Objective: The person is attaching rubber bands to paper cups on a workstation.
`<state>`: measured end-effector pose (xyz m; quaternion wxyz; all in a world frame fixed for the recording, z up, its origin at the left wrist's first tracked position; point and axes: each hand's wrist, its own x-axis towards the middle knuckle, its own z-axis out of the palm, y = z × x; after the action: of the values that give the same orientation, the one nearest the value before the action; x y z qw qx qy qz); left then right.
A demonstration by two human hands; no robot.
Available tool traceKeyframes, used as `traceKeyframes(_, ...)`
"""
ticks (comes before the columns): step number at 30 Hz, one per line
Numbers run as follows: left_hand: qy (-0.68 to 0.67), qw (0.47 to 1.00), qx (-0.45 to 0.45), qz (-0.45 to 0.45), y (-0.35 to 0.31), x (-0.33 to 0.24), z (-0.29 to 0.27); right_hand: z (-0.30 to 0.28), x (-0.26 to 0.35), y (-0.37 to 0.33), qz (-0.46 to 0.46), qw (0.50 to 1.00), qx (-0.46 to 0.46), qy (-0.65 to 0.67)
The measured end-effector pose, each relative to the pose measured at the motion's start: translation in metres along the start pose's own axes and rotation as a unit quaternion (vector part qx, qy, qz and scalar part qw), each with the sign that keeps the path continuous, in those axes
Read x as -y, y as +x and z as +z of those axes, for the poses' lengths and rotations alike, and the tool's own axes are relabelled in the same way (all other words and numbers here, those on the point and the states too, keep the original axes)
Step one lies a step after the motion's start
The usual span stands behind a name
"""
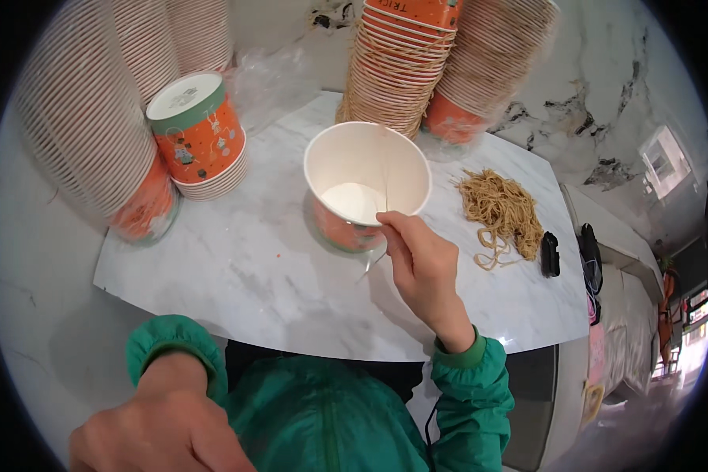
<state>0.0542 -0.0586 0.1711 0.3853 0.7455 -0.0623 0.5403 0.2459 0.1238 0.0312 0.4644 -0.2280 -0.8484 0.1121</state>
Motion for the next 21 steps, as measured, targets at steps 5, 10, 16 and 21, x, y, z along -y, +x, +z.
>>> traceKeyframes(5,-0.043,0.986,-0.055,0.152,-0.051,0.005,0.007,-0.014,-0.005,0.003,0.152,0.967,0.036,0.203)
traceKeyframes(10,0.232,0.874,-0.347,-0.249,-0.056,0.039,0.005,-0.04,0.004,-0.002,0.301,0.838,-0.044,0.453)
traceKeyframes(16,0.045,0.821,-0.319,-0.472,-0.05,0.124,0.004,-0.031,0.023,-0.004,0.319,0.74,-0.043,0.59)
traceKeyframes(21,0.005,0.779,-0.351,-0.52,-0.06,0.13,-0.005,-0.024,0.017,-0.011,0.317,0.752,-0.059,0.575)
